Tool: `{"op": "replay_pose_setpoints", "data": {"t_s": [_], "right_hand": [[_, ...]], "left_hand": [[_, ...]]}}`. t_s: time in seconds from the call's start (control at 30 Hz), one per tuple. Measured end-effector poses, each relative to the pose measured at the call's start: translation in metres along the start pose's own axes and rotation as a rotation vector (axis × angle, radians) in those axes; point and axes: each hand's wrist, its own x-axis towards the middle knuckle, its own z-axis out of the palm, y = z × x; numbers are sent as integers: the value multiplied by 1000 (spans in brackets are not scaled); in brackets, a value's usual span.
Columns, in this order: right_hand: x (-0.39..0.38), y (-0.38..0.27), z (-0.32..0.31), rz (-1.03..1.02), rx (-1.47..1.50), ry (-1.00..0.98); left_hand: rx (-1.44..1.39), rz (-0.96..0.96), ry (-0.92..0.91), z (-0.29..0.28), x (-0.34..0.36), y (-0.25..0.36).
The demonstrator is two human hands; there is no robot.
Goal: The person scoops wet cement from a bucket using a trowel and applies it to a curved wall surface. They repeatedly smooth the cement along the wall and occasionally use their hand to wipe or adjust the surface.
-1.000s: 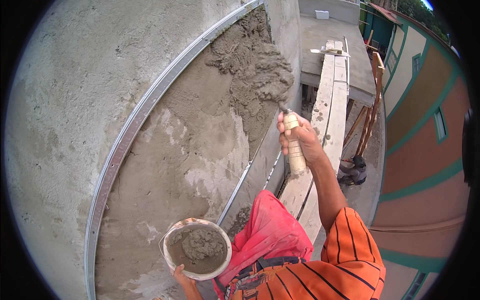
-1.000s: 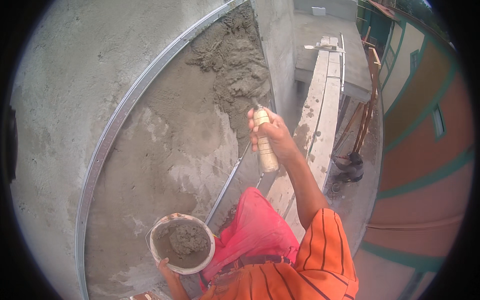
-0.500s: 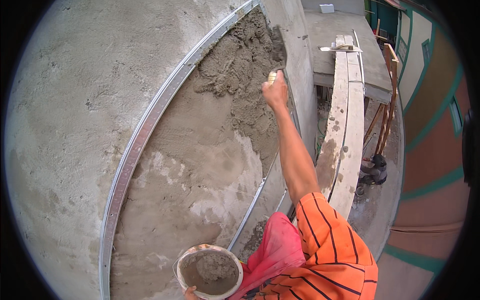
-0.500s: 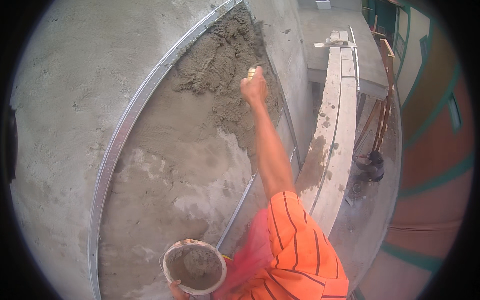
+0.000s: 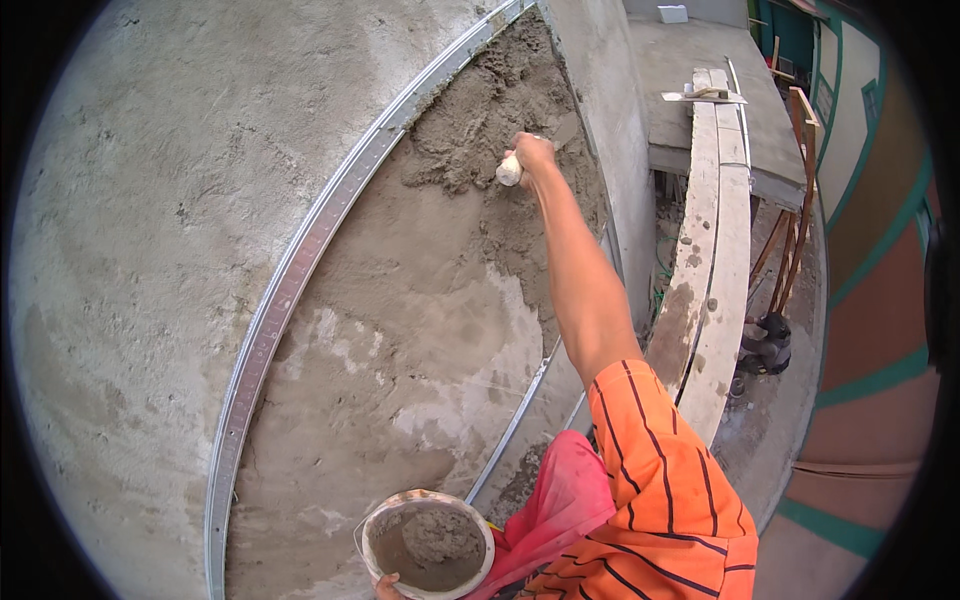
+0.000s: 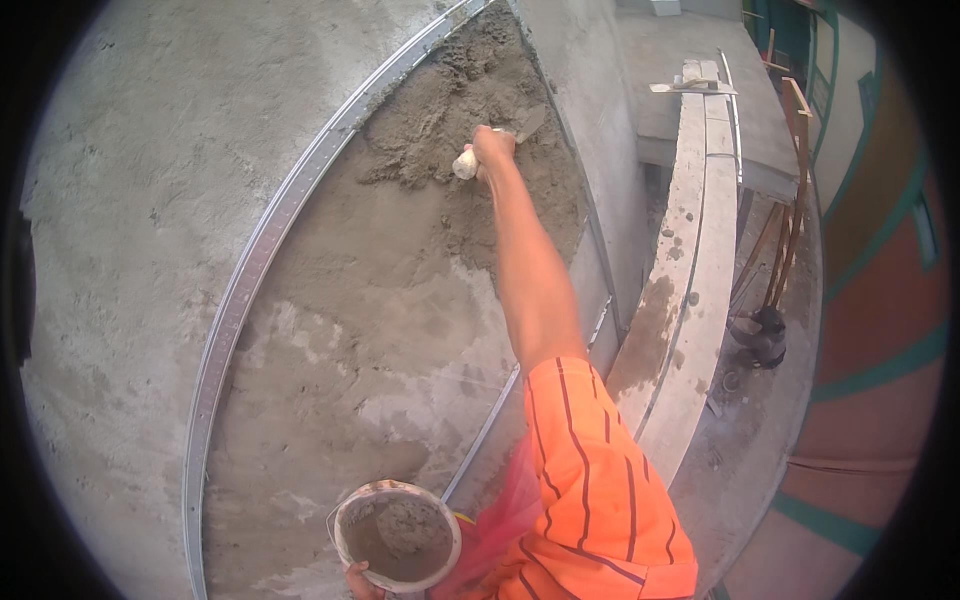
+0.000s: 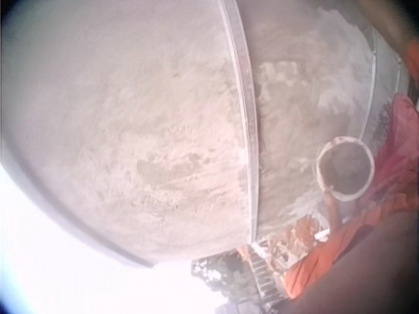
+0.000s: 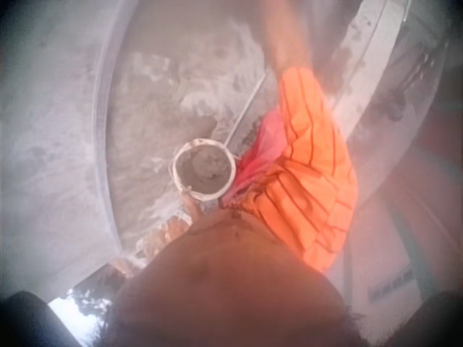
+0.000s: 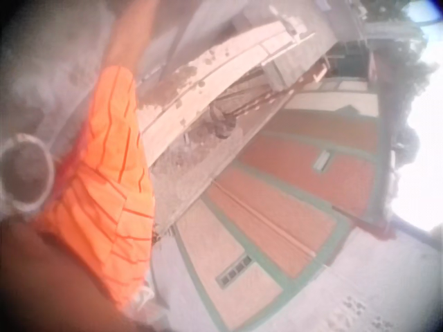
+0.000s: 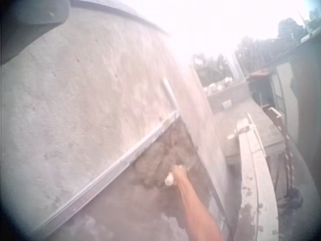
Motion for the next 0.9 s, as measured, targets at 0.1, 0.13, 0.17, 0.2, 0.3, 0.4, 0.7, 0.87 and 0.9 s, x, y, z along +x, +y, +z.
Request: {"op": "replay_pose_setpoints", "data": {"t_s": [0.1,0.13,0.17,0.2,0.3,0.4,0.7,0.87,0.9], "right_hand": [[-9,-31,33,-59,58,-64],[-13,-42,40,-94,-14,-99],[-17,-53,47,-107,-84,-143],[-22,-61,51,-133,-143,-193],[-44,-69,58,-200,-245,-183],[-73,-63,62,-283,-273,-216],[-147,-52,58,-281,-230,-342],[-192,-30,44,-183,-135,-434],[-202,-27,41,-197,-118,-443]], "left_hand": [[-2,-3,-3,-1,2,-1],[-3,-2,-3,-2,1,-1],[-3,-1,-4,-2,1,-2],[-5,-1,-7,-3,2,-2],[-18,-5,-8,-4,2,-4],[-24,-3,-19,-5,3,-7],[-52,10,-45,-10,5,-9],[-63,16,-58,-12,6,-11],[-63,15,-62,-13,6,-12]]}}
